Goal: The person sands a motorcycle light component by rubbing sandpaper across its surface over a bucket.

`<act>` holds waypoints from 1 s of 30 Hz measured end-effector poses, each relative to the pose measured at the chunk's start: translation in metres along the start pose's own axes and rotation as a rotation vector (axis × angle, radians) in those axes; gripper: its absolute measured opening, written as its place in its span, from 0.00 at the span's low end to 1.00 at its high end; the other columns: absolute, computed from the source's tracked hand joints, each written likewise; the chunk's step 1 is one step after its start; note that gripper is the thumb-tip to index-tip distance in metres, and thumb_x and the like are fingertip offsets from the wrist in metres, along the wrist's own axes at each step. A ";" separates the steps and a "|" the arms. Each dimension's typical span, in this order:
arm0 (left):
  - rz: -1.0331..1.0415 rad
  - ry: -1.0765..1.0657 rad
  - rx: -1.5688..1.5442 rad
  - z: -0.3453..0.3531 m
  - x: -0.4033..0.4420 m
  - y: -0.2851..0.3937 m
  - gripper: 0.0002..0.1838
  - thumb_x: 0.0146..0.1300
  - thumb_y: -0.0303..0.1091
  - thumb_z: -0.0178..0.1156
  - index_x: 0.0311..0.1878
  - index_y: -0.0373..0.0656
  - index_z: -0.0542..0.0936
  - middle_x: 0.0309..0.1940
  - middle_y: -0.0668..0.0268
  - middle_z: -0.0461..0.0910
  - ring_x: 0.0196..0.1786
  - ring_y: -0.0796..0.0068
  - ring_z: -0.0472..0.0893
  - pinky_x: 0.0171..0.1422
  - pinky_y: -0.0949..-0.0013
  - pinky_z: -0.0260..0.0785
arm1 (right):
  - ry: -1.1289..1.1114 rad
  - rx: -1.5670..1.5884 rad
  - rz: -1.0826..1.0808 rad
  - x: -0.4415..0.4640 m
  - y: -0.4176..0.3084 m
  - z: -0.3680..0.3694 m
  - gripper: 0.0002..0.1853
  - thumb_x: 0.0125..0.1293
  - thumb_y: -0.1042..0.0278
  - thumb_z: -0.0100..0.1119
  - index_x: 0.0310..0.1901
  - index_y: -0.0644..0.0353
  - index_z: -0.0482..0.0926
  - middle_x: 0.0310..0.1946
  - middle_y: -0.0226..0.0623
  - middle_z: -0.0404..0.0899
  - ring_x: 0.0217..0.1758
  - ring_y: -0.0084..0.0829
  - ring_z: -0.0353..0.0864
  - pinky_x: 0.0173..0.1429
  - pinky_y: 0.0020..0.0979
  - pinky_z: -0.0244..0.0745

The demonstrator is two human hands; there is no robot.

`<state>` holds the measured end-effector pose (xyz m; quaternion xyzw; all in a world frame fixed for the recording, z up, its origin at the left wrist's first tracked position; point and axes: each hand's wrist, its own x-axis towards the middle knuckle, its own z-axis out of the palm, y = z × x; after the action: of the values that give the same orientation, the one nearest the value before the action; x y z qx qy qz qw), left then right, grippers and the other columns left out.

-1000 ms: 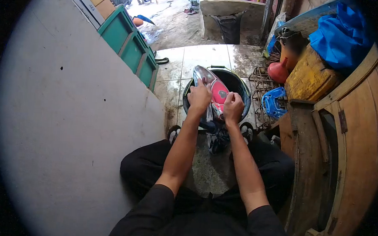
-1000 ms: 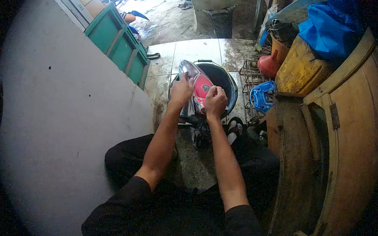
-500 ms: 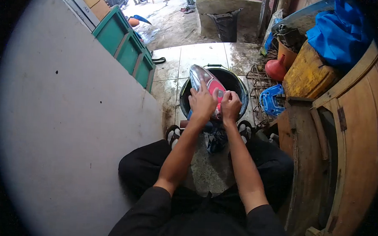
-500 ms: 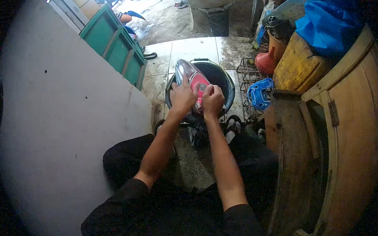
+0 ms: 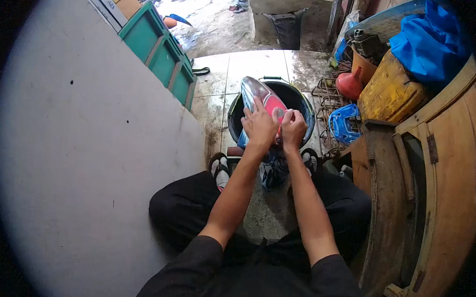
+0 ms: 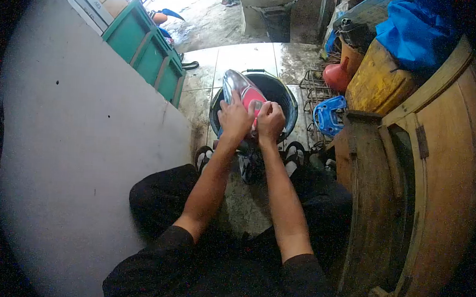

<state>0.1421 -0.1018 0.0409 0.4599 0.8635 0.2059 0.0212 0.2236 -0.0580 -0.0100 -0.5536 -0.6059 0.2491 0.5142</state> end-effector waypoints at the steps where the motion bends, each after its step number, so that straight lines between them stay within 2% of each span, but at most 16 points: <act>1: 0.009 0.061 -0.007 0.003 0.006 -0.003 0.43 0.67 0.58 0.54 0.71 0.30 0.60 0.42 0.43 0.84 0.58 0.44 0.74 0.59 0.45 0.68 | -0.010 -0.003 0.002 -0.002 -0.001 -0.001 0.16 0.70 0.61 0.50 0.32 0.64 0.80 0.30 0.50 0.81 0.35 0.53 0.81 0.41 0.48 0.74; 3: -0.035 0.032 -0.020 0.004 0.014 -0.005 0.42 0.67 0.57 0.55 0.71 0.30 0.61 0.41 0.44 0.84 0.58 0.44 0.74 0.59 0.45 0.68 | -0.009 -0.008 0.011 -0.003 -0.003 -0.003 0.15 0.70 0.62 0.50 0.32 0.64 0.81 0.31 0.50 0.81 0.35 0.53 0.82 0.40 0.48 0.75; 7: 0.005 0.072 0.019 -0.008 -0.003 0.009 0.43 0.67 0.58 0.54 0.72 0.31 0.61 0.46 0.43 0.83 0.59 0.46 0.74 0.59 0.45 0.67 | -0.023 -0.022 0.018 0.000 0.004 0.001 0.17 0.70 0.59 0.50 0.33 0.64 0.81 0.31 0.49 0.81 0.34 0.53 0.82 0.40 0.48 0.75; 9: -0.018 -0.011 0.042 -0.011 -0.013 0.015 0.43 0.68 0.59 0.53 0.73 0.31 0.59 0.49 0.41 0.81 0.60 0.46 0.74 0.61 0.45 0.66 | -0.020 0.013 -0.001 0.003 0.009 0.003 0.17 0.70 0.58 0.50 0.33 0.63 0.81 0.31 0.49 0.81 0.34 0.52 0.81 0.39 0.48 0.74; 10: -0.001 0.062 -0.005 -0.005 -0.010 0.013 0.44 0.69 0.59 0.52 0.73 0.30 0.59 0.52 0.41 0.80 0.60 0.47 0.73 0.63 0.46 0.64 | -0.008 0.011 0.002 0.003 0.009 0.005 0.17 0.70 0.58 0.51 0.33 0.64 0.81 0.30 0.49 0.81 0.34 0.52 0.81 0.39 0.48 0.74; 15: -0.053 0.028 -0.002 -0.009 0.016 0.011 0.44 0.69 0.60 0.51 0.74 0.30 0.57 0.51 0.43 0.81 0.61 0.47 0.73 0.63 0.46 0.64 | -0.006 0.007 0.001 -0.002 0.004 0.000 0.17 0.70 0.59 0.51 0.32 0.65 0.81 0.30 0.51 0.80 0.33 0.53 0.81 0.39 0.47 0.74; 17: -0.057 -0.007 0.043 -0.014 0.009 0.014 0.43 0.68 0.58 0.53 0.73 0.30 0.59 0.58 0.49 0.79 0.61 0.51 0.74 0.63 0.47 0.64 | 0.006 0.020 0.008 0.000 0.005 0.001 0.17 0.69 0.59 0.51 0.32 0.65 0.80 0.30 0.51 0.80 0.34 0.53 0.81 0.39 0.47 0.74; 18: -0.021 0.012 0.077 -0.015 -0.001 0.016 0.44 0.68 0.58 0.53 0.73 0.30 0.59 0.59 0.48 0.78 0.61 0.50 0.74 0.64 0.47 0.64 | -0.011 0.030 0.019 -0.001 0.006 0.001 0.17 0.69 0.59 0.51 0.32 0.65 0.80 0.30 0.51 0.80 0.34 0.53 0.81 0.39 0.47 0.74; 19: -0.015 0.014 0.079 -0.012 -0.007 0.016 0.44 0.68 0.58 0.53 0.73 0.30 0.59 0.59 0.48 0.78 0.61 0.50 0.74 0.64 0.47 0.64 | -0.029 0.041 0.033 -0.001 0.005 0.001 0.17 0.69 0.59 0.51 0.32 0.65 0.80 0.30 0.50 0.80 0.34 0.53 0.81 0.39 0.47 0.74; 21: 0.019 0.056 0.029 -0.006 -0.014 0.014 0.43 0.69 0.60 0.51 0.72 0.29 0.59 0.49 0.44 0.82 0.59 0.47 0.74 0.61 0.47 0.65 | -0.046 0.024 0.018 0.001 0.006 0.001 0.17 0.70 0.59 0.51 0.32 0.64 0.80 0.30 0.49 0.80 0.34 0.52 0.81 0.39 0.47 0.74; 25: 0.032 0.124 0.025 0.003 0.003 0.008 0.43 0.71 0.60 0.49 0.72 0.28 0.59 0.49 0.45 0.82 0.59 0.47 0.75 0.61 0.47 0.65 | -0.013 0.016 0.000 -0.003 0.007 0.000 0.17 0.70 0.59 0.51 0.31 0.65 0.80 0.30 0.50 0.80 0.33 0.52 0.80 0.39 0.46 0.74; 27: -0.024 0.045 0.029 -0.003 0.014 0.010 0.42 0.72 0.59 0.48 0.71 0.28 0.60 0.50 0.45 0.82 0.59 0.46 0.75 0.63 0.47 0.64 | 0.007 0.015 -0.021 -0.002 0.001 0.000 0.17 0.70 0.59 0.51 0.31 0.65 0.79 0.30 0.49 0.80 0.33 0.52 0.80 0.38 0.46 0.74; 30: -0.003 0.026 0.044 -0.008 -0.006 0.019 0.44 0.71 0.60 0.47 0.73 0.27 0.57 0.51 0.45 0.82 0.60 0.48 0.75 0.65 0.46 0.61 | -0.024 0.009 0.003 -0.004 -0.005 -0.005 0.17 0.69 0.59 0.52 0.30 0.65 0.78 0.29 0.50 0.79 0.33 0.52 0.80 0.38 0.46 0.73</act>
<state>0.1585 -0.1003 0.0548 0.4561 0.8689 0.1925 0.0002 0.2259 -0.0642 -0.0050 -0.5492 -0.6100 0.2591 0.5091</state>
